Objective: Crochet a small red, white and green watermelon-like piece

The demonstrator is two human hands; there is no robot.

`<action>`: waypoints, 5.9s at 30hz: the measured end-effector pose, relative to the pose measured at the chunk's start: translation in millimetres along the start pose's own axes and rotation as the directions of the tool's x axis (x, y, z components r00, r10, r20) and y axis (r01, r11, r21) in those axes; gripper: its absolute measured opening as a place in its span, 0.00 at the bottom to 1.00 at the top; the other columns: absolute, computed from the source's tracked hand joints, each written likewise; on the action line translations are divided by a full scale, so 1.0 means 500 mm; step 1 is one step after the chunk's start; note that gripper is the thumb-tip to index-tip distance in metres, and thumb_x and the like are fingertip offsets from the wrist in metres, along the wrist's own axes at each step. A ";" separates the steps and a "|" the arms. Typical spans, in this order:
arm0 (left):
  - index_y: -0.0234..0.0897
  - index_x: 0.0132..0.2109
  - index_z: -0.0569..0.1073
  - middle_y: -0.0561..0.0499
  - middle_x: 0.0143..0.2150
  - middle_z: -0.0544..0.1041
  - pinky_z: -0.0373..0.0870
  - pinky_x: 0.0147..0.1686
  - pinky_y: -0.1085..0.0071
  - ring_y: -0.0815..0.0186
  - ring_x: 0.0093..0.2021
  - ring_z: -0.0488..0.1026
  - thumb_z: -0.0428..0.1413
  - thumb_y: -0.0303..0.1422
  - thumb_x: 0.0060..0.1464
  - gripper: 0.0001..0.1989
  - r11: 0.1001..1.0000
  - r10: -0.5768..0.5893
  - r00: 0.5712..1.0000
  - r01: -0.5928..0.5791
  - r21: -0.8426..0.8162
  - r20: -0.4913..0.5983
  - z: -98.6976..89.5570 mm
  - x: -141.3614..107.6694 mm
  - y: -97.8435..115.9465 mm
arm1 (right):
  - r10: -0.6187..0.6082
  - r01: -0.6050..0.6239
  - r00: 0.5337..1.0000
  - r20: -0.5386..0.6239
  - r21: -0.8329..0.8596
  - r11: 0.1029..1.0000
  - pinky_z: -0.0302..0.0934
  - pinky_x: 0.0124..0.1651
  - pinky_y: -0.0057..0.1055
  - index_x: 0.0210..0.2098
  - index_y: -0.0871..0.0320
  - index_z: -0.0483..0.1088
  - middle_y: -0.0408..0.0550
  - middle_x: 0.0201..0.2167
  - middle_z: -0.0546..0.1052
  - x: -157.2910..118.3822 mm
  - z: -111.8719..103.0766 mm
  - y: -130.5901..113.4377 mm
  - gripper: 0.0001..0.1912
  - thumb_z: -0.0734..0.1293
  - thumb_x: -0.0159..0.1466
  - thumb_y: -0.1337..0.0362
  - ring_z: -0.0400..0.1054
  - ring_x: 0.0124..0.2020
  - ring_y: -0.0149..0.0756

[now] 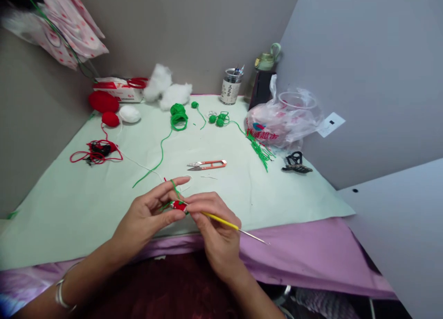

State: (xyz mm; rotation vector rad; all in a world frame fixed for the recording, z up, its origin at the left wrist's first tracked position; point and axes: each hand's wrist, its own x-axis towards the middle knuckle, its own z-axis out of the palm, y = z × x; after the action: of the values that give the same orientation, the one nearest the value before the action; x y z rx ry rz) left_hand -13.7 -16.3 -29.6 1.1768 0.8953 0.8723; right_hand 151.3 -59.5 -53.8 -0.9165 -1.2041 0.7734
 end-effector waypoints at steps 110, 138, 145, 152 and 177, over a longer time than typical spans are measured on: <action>0.39 0.65 0.74 0.56 0.34 0.76 0.74 0.49 0.65 0.66 0.38 0.76 0.66 0.27 0.53 0.32 0.985 0.063 0.998 -0.061 0.161 -0.006 -0.018 0.005 0.022 | -0.388 0.516 0.843 0.374 -0.356 0.779 0.79 0.50 0.35 0.63 0.54 0.75 0.57 0.52 0.83 -0.008 -0.050 -0.006 0.20 0.62 0.76 0.71 0.81 0.53 0.39; 0.39 0.63 0.75 0.55 0.36 0.77 0.73 0.49 0.66 0.65 0.40 0.77 0.71 0.33 0.54 0.30 0.999 -0.010 1.000 0.010 -0.047 0.002 -0.008 0.010 0.012 | -0.146 0.174 0.982 0.122 -0.273 0.946 0.76 0.48 0.29 0.50 0.53 0.80 0.48 0.43 0.84 -0.030 -0.030 -0.035 0.18 0.66 0.71 0.78 0.79 0.46 0.33; 0.39 0.63 0.75 0.55 0.36 0.75 0.72 0.48 0.67 0.66 0.40 0.75 0.67 0.28 0.55 0.28 0.999 -0.001 1.000 0.001 -0.051 -0.013 0.001 0.009 0.011 | -0.235 0.293 0.953 0.191 -0.393 0.871 0.79 0.45 0.30 0.55 0.53 0.79 0.51 0.48 0.83 -0.041 -0.034 -0.033 0.20 0.67 0.69 0.78 0.82 0.46 0.36; 0.41 0.64 0.74 0.56 0.37 0.73 0.72 0.49 0.68 0.67 0.41 0.74 0.66 0.25 0.54 0.30 0.999 0.051 0.998 -0.051 -0.018 -0.035 0.006 0.009 0.001 | -0.191 0.227 0.972 0.133 -0.353 0.908 0.76 0.48 0.28 0.51 0.54 0.80 0.48 0.45 0.84 -0.039 -0.027 -0.034 0.19 0.66 0.70 0.79 0.80 0.47 0.34; 0.41 0.64 0.73 0.55 0.37 0.74 0.71 0.46 0.70 0.68 0.40 0.72 0.67 0.28 0.57 0.28 0.993 0.013 1.000 -0.009 -0.119 0.029 0.001 0.014 -0.005 | 0.084 -0.084 0.996 -0.008 0.008 0.996 0.72 0.44 0.31 0.46 0.48 0.83 0.44 0.39 0.83 -0.028 -0.021 -0.032 0.12 0.67 0.73 0.69 0.77 0.40 0.33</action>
State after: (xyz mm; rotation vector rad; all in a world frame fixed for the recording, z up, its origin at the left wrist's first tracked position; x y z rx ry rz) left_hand -10.2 -10.4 -33.0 1.0899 0.8032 0.9026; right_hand 159.0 -80.6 -46.3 -0.9683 -1.1608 0.8402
